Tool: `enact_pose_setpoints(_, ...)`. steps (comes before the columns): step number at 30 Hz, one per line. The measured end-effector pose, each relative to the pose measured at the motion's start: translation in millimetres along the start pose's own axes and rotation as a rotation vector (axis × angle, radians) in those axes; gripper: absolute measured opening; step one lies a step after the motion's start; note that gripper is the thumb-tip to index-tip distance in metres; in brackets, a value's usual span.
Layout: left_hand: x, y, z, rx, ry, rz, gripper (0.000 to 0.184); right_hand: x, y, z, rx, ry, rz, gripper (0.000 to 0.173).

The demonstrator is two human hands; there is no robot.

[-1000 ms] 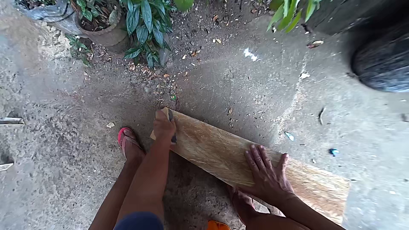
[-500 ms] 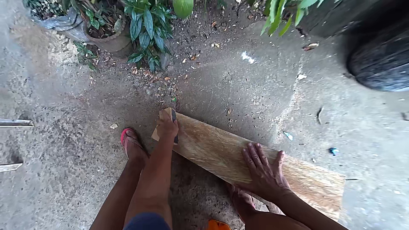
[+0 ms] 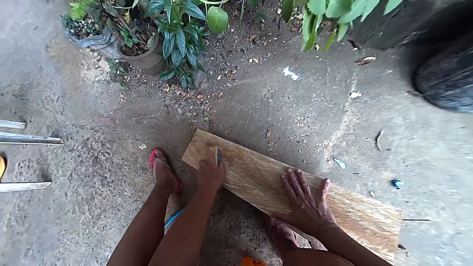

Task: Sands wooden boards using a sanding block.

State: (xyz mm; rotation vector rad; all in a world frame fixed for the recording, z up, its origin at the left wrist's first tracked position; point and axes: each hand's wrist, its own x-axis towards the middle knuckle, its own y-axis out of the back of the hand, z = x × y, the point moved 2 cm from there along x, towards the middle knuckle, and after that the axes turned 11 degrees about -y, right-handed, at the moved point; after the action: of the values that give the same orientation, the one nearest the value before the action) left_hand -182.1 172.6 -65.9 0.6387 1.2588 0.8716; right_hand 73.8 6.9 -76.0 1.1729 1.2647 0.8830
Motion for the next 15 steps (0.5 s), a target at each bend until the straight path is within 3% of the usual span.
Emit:
enact_pose_setpoints(3,-40.9,-8.1,-23.4,0.078,-0.052,-0.08,0.083,1.8,-1.3,-0.7,0.01,0.005,0.019,0.138)
enact_pose_setpoints(5,-20.4,5.5,-34.2,0.051,0.014,-0.05,0.082,1.7,-2.8,0.1,0.009,0.009,0.045,0.138)
enact_pose_setpoints(8,39.4,28.9,-52.4,-0.087,0.283,0.044,0.081,0.9,-2.8,0.9,-0.003,0.006,0.014,0.139)
enact_pose_setpoints(10,53.5,27.1,-55.4,-0.116,0.369,0.093,0.084,2.5,-1.7,1.8,-0.001,-0.003,0.017,0.138)
enact_pose_setpoints(15,-14.7,2.8,-50.9,0.032,0.236,-0.022,0.087,2.7,-1.4,-1.4,0.018,0.004,0.038,0.137)
